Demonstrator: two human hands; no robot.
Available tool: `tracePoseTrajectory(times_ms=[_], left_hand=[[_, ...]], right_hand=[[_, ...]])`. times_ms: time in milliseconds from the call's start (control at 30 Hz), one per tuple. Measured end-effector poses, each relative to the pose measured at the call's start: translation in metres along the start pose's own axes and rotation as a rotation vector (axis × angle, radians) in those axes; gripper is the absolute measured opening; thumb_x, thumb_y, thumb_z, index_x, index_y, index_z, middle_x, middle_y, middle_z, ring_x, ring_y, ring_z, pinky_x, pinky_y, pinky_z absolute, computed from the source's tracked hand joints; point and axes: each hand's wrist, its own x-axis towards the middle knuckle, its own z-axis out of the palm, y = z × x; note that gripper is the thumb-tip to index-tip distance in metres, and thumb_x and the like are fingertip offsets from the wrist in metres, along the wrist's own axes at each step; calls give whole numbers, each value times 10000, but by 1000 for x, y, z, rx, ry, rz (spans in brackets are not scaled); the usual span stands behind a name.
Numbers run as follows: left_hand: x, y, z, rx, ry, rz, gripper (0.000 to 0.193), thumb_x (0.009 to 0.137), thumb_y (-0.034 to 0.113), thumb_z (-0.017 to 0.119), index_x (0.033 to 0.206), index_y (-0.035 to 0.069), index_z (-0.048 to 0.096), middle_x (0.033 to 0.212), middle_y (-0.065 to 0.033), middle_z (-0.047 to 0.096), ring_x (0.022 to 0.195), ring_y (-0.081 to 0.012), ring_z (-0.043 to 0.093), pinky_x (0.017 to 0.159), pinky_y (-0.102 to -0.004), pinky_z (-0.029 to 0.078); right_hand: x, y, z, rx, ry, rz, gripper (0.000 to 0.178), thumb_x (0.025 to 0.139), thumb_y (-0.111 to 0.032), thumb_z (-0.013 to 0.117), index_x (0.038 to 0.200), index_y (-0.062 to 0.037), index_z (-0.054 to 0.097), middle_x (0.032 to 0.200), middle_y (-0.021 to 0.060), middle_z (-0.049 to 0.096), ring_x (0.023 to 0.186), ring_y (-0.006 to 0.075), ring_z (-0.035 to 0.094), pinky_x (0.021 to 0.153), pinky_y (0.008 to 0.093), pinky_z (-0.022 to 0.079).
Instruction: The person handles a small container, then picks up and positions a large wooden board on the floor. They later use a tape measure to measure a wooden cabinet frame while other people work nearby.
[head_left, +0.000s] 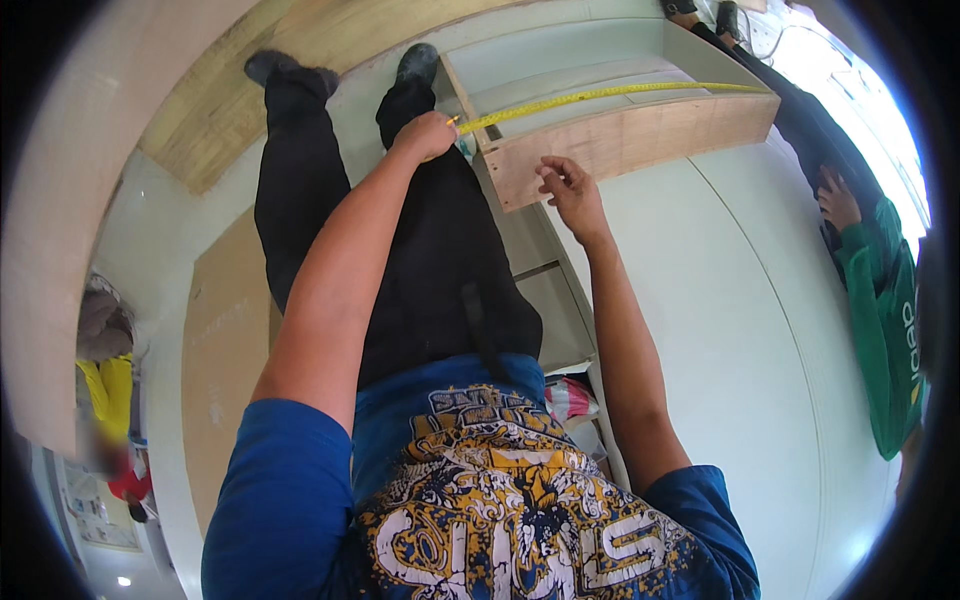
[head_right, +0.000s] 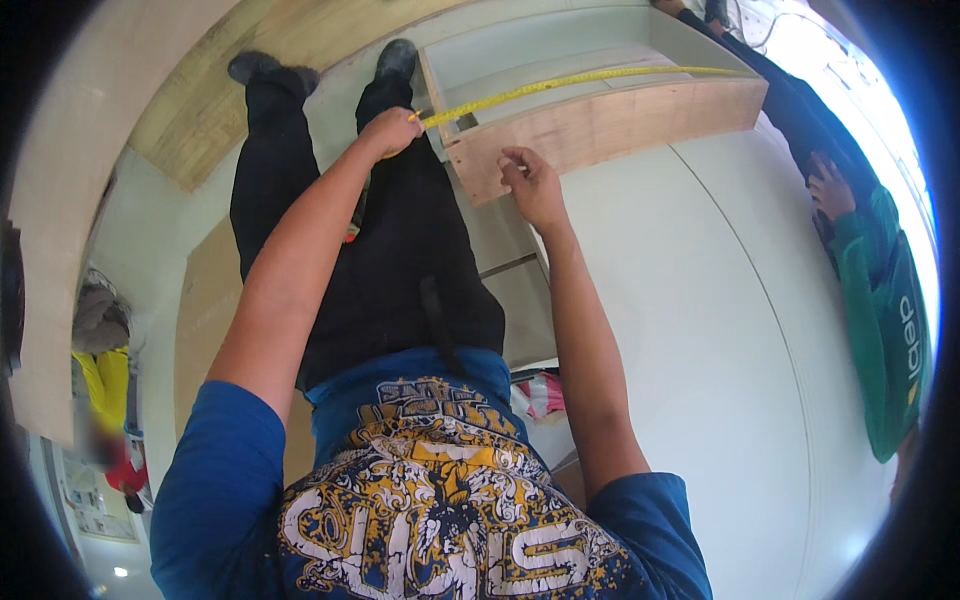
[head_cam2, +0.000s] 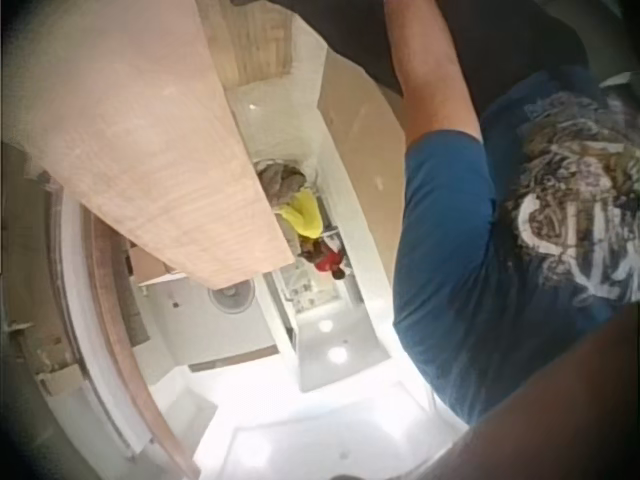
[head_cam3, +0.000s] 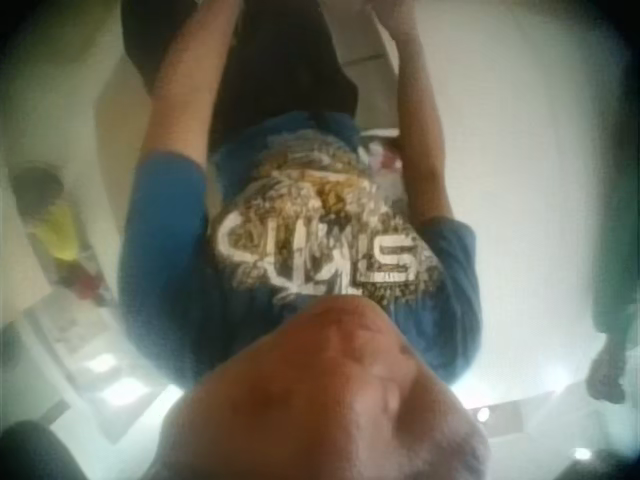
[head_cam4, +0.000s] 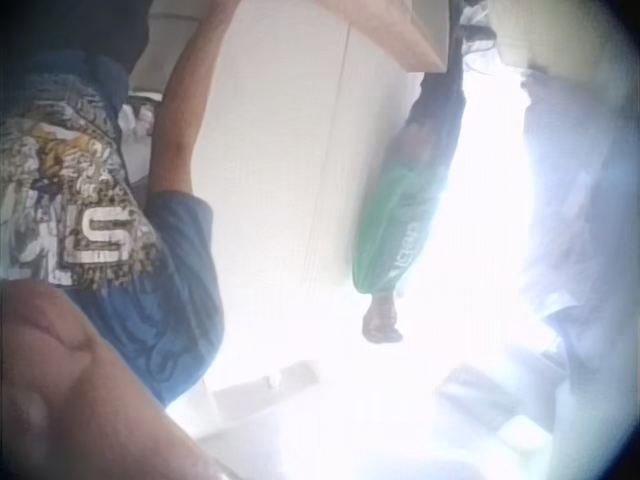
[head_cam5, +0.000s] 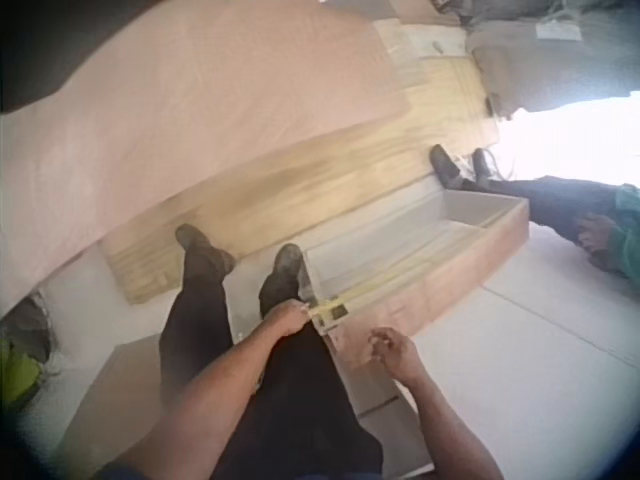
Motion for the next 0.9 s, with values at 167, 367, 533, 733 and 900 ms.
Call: tracePoseTrajectory(times_ms=[167, 367, 533, 733, 900], left_hand=[[6, 7, -14, -90, -288, -152, 302, 853, 298, 680, 987, 31, 722, 835, -130, 692, 731, -258, 669, 636, -435, 526], [-6, 11, -34, -370, -665, -345, 293, 910, 336, 646, 1047, 81, 688, 831, -70, 662, 704, -211, 649, 561, -401, 514], [-15, 25, -56, -349, -830, -357, 284, 944, 368, 592, 1070, 118, 643, 851, -54, 662, 696, -220, 647, 615, -407, 518], [-11, 28, -63, -369, -975, -387, 289, 963, 353, 557, 1138, 130, 616, 956, -62, 647, 763, -254, 651, 707, -451, 515], [-1, 18, -61, -400, -1067, -353, 302, 966, 395, 558, 1116, 135, 600, 922, -69, 668, 737, -258, 678, 672, -440, 535]], right_hand=[[19, -6, 9, -30, -8, 30, 336, 943, -225, 624, 1186, 6, 639, 874, 72, 665, 764, 131, 635, 646, 269, 497], [33, -14, 13, -86, -63, 45, 333, 945, -249, 630, 1187, -19, 640, 910, 49, 661, 797, 120, 633, 681, 270, 497], [38, -16, 22, -107, -43, 38, 312, 937, -201, 622, 1146, 28, 649, 853, 98, 673, 724, 134, 630, 643, 282, 501], [52, -10, 31, -168, -23, -52, 329, 922, -190, 628, 1174, 22, 634, 895, 136, 688, 736, 201, 660, 700, 326, 526], [56, -20, 41, -473, -53, -155, 391, 895, -184, 629, 1259, -42, 613, 871, 174, 699, 779, 317, 681, 736, 394, 534]])
